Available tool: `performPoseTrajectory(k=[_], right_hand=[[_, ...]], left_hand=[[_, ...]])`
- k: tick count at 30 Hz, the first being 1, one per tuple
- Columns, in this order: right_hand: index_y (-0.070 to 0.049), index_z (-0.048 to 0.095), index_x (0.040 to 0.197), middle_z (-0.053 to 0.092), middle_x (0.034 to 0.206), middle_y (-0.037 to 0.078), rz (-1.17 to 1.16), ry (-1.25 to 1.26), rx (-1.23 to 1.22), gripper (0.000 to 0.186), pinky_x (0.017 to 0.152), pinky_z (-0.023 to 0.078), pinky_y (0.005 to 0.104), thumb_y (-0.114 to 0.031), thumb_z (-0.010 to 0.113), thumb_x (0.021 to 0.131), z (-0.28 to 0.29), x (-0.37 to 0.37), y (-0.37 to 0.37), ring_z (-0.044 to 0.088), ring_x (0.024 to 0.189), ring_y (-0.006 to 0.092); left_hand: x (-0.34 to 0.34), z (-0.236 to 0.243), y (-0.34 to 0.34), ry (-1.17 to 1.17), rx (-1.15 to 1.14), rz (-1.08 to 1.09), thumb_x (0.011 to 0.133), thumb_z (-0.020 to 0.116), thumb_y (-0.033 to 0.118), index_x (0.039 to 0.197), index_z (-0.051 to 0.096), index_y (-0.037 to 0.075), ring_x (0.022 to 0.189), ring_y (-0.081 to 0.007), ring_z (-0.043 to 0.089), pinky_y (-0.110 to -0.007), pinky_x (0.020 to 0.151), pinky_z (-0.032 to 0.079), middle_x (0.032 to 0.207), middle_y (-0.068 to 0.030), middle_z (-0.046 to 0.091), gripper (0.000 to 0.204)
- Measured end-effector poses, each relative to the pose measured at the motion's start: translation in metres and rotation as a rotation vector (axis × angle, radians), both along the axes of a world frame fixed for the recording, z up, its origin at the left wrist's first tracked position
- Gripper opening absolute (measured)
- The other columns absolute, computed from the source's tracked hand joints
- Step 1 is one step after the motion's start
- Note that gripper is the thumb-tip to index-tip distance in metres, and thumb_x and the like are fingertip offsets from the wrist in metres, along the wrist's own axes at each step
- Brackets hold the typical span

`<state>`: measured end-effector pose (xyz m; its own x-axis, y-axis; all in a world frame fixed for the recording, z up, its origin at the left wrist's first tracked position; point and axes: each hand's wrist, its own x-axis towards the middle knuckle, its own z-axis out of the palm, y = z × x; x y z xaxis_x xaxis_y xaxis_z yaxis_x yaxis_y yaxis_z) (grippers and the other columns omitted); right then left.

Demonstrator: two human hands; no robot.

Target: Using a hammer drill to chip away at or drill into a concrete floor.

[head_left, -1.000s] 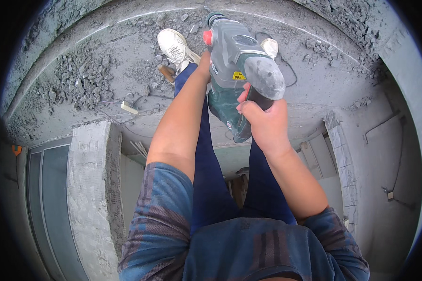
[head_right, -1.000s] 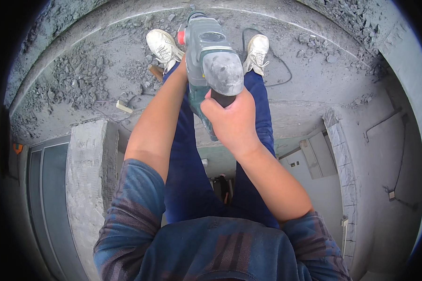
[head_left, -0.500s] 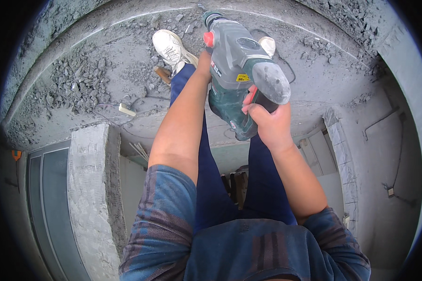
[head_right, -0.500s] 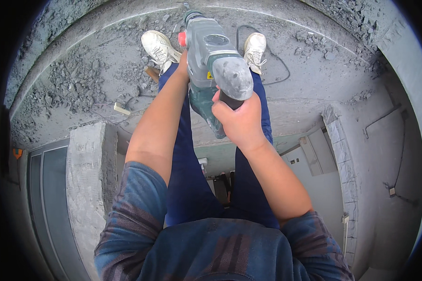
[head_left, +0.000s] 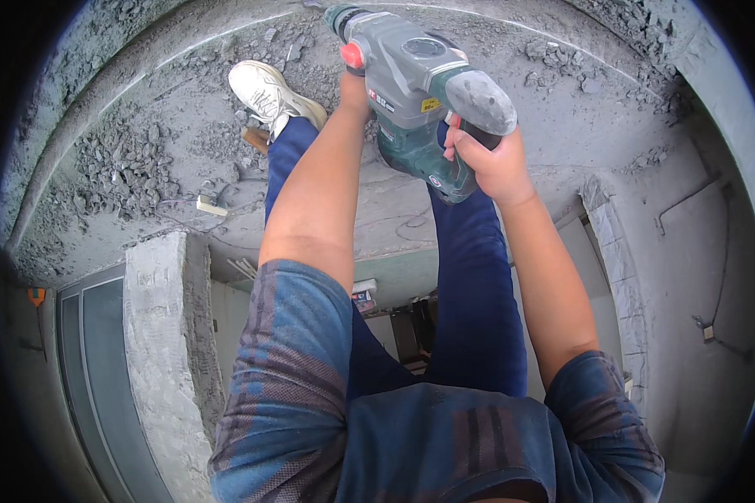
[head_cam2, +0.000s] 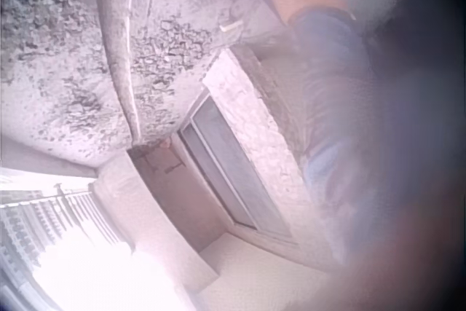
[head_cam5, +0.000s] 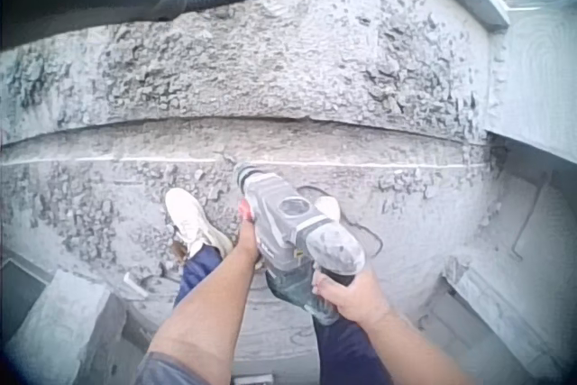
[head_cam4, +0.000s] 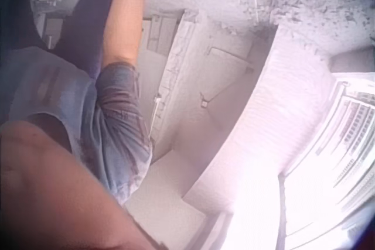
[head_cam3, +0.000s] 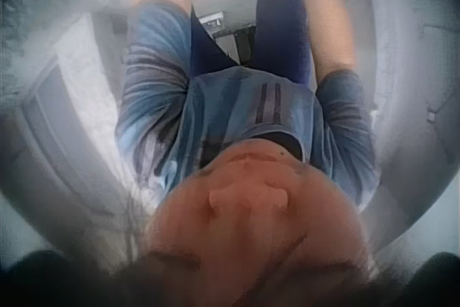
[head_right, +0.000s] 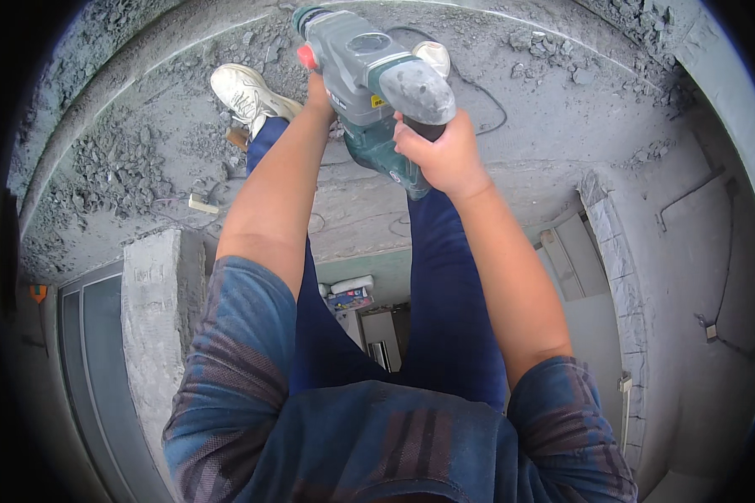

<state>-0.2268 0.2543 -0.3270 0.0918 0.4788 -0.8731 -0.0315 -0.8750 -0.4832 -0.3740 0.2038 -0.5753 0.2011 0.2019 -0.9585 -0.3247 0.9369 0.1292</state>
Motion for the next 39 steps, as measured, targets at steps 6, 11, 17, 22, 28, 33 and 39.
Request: performPoseTrajectory(k=[6, 11, 17, 22, 28, 33, 39], right_hand=[[0.001, 0.066, 0.099, 0.07, 0.091, 0.007, 0.09, 0.029, 0.014, 0.022, 0.077, 0.051, 0.0291, -0.006, 0.069, 0.078, -0.011, 0.005, -0.083, 0.065, 0.084, 0.012], [0.0, 0.062, 0.108, 0.068, 0.1, 0.009, 0.052, 0.14, 0.017, 0.036, 0.085, 0.049, 0.0307, -0.011, 0.074, 0.076, -0.053, -0.027, -0.122, 0.064, 0.093, 0.0165], [0.0, 0.06, 0.117, 0.067, 0.11, 0.01, 0.142, 0.129, -0.339, 0.047, 0.092, 0.047, 0.032, -0.018, 0.077, 0.077, -0.086, 0.024, -0.212, 0.063, 0.103, 0.019], [0.0, 0.058, 0.124, 0.064, 0.122, 0.007, 0.026, 0.276, -0.109, 0.044, 0.096, 0.045, 0.0308, -0.006, 0.07, 0.082, -0.086, 0.003, -0.18, 0.06, 0.111, 0.0169], [0.001, 0.056, 0.123, 0.065, 0.118, 0.009, -0.044, 0.172, -0.024, 0.042, 0.09, 0.048, 0.0297, 0.005, 0.059, 0.081, -0.015, 0.017, -0.143, 0.062, 0.105, 0.0163], [0.002, 0.056, 0.121, 0.066, 0.113, 0.01, -0.107, 0.106, 0.064, 0.041, 0.082, 0.05, 0.0289, 0.004, 0.059, 0.081, 0.017, 0.014, -0.085, 0.064, 0.095, 0.0149], [0.004, 0.051, 0.124, 0.064, 0.108, 0.015, -0.232, 0.152, -0.039, 0.047, 0.084, 0.051, 0.0349, 0.001, 0.057, 0.077, -0.004, 0.002, -0.053, 0.066, 0.086, 0.0208]], left_hand=[[-0.033, -0.067, -0.072, -0.063, -0.109, 0.125, 0.093, 0.058, 0.033, 0.124, 0.057, 0.004, 0.103, -0.0289, 0.065, -0.042, 0.088, 0.053, 0.113, -0.016, 0.066, 0.043], [-0.091, -0.105, -0.067, -0.036, 0.049, -0.023, 0.096, 0.055, 0.024, 0.125, 0.056, 0.005, 0.101, -0.0262, 0.066, -0.041, 0.086, 0.054, 0.117, -0.0148, 0.065, 0.036], [-0.055, -0.081, -0.098, 0.333, 0.231, -0.525, 0.085, 0.065, 0.019, 0.108, 0.068, 0.001, 0.094, -0.0249, 0.068, -0.038, 0.083, 0.052, 0.102, -0.0134, 0.072, 0.029], [-0.091, -0.06, -0.046, 0.488, 0.405, -0.855, 0.08, 0.071, 0.022, 0.104, 0.069, 0.0, 0.093, -0.0252, 0.069, -0.038, 0.082, 0.051, 0.099, -0.0164, 0.072, 0.032], [-0.037, -0.018, -0.01, 0.279, 0.516, -0.666, 0.089, 0.063, 0.014, 0.116, 0.063, 0.001, 0.097, -0.0218, 0.067, -0.035, 0.083, 0.054, 0.11, -0.0118, 0.069, 0.03], [-0.029, -0.013, -0.008, 0.198, 0.323, -0.341, 0.085, 0.066, 0.016, 0.114, 0.064, 0.002, 0.095, -0.0229, 0.067, -0.036, 0.082, 0.052, 0.106, -0.0139, 0.069, 0.032], [-0.04, 0.009, 0.004, 0.389, 0.308, -0.489, 0.081, 0.072, 0.019, 0.103, 0.069, -0.001, 0.088, -0.0263, 0.071, -0.038, 0.077, 0.051, 0.091, -0.0168, 0.073, 0.03]])
